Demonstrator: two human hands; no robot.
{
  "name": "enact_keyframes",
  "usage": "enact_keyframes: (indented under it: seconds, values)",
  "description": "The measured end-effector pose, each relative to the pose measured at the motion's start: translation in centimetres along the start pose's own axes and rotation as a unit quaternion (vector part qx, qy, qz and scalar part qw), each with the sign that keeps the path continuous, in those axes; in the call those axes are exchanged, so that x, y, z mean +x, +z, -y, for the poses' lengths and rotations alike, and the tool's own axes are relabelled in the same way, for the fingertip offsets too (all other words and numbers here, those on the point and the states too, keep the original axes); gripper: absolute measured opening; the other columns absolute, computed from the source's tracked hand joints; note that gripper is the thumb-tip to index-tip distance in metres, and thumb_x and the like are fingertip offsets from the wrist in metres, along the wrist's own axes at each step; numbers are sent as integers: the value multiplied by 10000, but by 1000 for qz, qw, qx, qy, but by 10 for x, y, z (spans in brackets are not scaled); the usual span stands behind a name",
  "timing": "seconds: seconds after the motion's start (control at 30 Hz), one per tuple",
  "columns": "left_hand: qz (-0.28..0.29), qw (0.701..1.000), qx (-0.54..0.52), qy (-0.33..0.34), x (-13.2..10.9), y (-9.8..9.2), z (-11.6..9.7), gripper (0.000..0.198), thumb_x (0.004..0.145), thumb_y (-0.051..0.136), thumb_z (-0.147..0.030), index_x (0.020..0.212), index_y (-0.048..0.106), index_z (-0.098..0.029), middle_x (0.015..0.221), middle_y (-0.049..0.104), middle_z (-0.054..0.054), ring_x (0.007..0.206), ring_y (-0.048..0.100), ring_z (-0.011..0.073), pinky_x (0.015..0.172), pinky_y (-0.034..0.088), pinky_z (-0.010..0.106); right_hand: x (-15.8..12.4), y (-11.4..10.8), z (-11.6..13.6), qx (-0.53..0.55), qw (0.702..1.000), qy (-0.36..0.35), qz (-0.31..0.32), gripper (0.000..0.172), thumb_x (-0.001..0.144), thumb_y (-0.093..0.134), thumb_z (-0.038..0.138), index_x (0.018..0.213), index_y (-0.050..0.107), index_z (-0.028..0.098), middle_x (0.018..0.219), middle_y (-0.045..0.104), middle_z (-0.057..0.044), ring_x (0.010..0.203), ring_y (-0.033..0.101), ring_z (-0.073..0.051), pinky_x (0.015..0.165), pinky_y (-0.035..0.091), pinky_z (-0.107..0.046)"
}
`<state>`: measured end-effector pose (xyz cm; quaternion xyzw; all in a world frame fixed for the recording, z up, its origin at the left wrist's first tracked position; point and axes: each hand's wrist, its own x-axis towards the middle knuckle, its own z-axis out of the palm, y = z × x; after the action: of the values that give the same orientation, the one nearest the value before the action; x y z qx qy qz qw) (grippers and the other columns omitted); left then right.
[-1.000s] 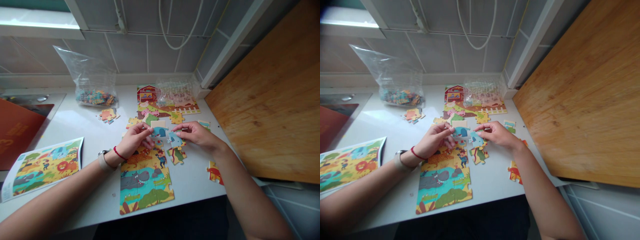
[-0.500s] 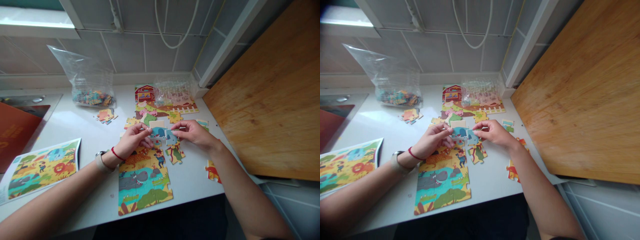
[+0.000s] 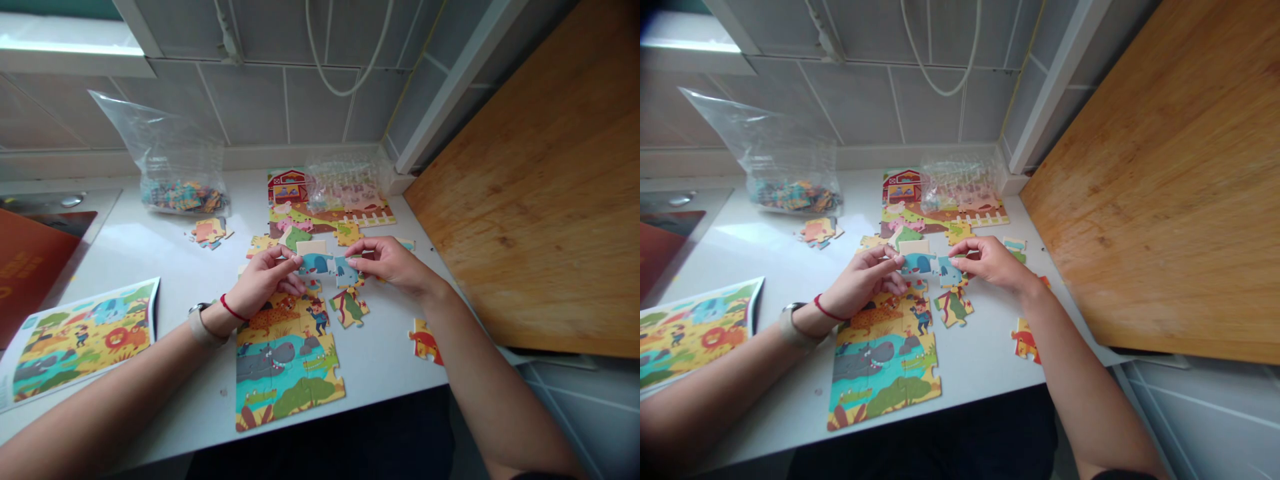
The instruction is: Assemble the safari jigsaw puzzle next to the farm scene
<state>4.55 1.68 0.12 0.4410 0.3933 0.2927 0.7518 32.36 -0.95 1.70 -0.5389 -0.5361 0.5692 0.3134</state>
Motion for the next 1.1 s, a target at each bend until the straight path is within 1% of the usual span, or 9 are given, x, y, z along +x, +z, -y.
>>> enact_keyframes:
  seconds: [0.23, 0.3, 0.4, 0.53, 0.67, 0.8, 0.93, 1.0, 1.1]
  values:
    - [-2, 1000, 25, 0, 1, -2, 1, 551, 741, 888, -568, 917, 513, -205, 627, 752, 30, 585, 752, 168, 563, 605, 212, -1, -1, 1, -4, 1000, 7, 12, 355, 768, 836, 441, 990, 757, 176, 839, 725, -18, 668, 640, -127, 628, 522, -265]
    - [2, 998, 63, 10, 0, -1, 3, 508, 788, 841, -577, 911, 514, -207, 627, 746, 26, 559, 732, 162, 547, 597, 224, -1, -4, 0, -36, 999, 4, 10, 357, 789, 809, 448, 1009, 766, 171, 831, 727, -23, 662, 631, -134, 610, 501, -265]
    - [14, 983, 173, 56, -6, 5, 7, 393, 906, 711, -552, 866, 541, -200, 591, 696, 1, 478, 642, 124, 485, 529, 211, 0, -10, -3, -144, 989, -8, 6, 305, 824, 768, 434, 962, 793, 163, 750, 712, -23, 651, 601, -146, 598, 455, -269]
    - [-6, 917, 358, 176, -15, 15, 12, 310, 968, 621, -425, 774, 581, -185, 569, 574, -42, 460, 489, 71, 450, 374, 182, 0, -16, -5, -284, 958, -35, -5, 212, 842, 760, 390, 897, 815, 193, 745, 708, -22, 671, 598, -157, 623, 432, -277]
    - [-19, 861, 446, 243, -19, 17, 13, 282, 983, 575, -354, 752, 553, -194, 538, 486, -71, 456, 383, 65, 473, 311, 199, 0, -19, -4, -322, 943, -67, -51, 190, 843, 775, 378, 895, 807, 198, 869, 725, -42, 736, 624, -164, 673, 452, -284]
    - [-10, 814, 527, 243, -19, 12, 10, 405, 1015, 499, -349, 639, 460, -205, 504, 393, -65, 457, 304, 86, 495, 268, 242, 1, -13, -5, -307, 947, -58, -69, 248, 848, 788, 394, 984, 798, 187, 829, 709, -30, 693, 600, -158, 657, 449, -287]
    - [-13, 768, 601, 223, -21, 7, 8, 430, 1027, 477, -386, 632, 483, -218, 493, 407, -41, 452, 342, 121, 513, 244, 277, 0, 3, -1, -303, 946, -107, -41, 246, 873, 799, 376, 1037, 792, 193, 870, 704, -31, 712, 597, -152, 699, 478, -292]
    - [-16, 752, 625, 212, -21, 4, 8, 453, 1040, 477, -436, 642, 519, -224, 498, 440, -25, 455, 384, 139, 512, 256, 283, -2, 13, 2, -309, 941, -137, -9, 297, 860, 832, 391, 1089, 788, 208, 978, 714, -49, 793, 634, -166, 780, 517, -310]
    - [-48, 729, 649, 210, -16, -5, 5, 464, 1039, 512, -494, 667, 592, -227, 547, 530, 5, 488, 460, 155, 525, 348, 282, -5, 28, 6, -318, 927, -197, 37, 521, 779, 909, 440, 1238, 753, 251, 1203, 686, -83, 1084, 659, -237, 1001, 525, -388]
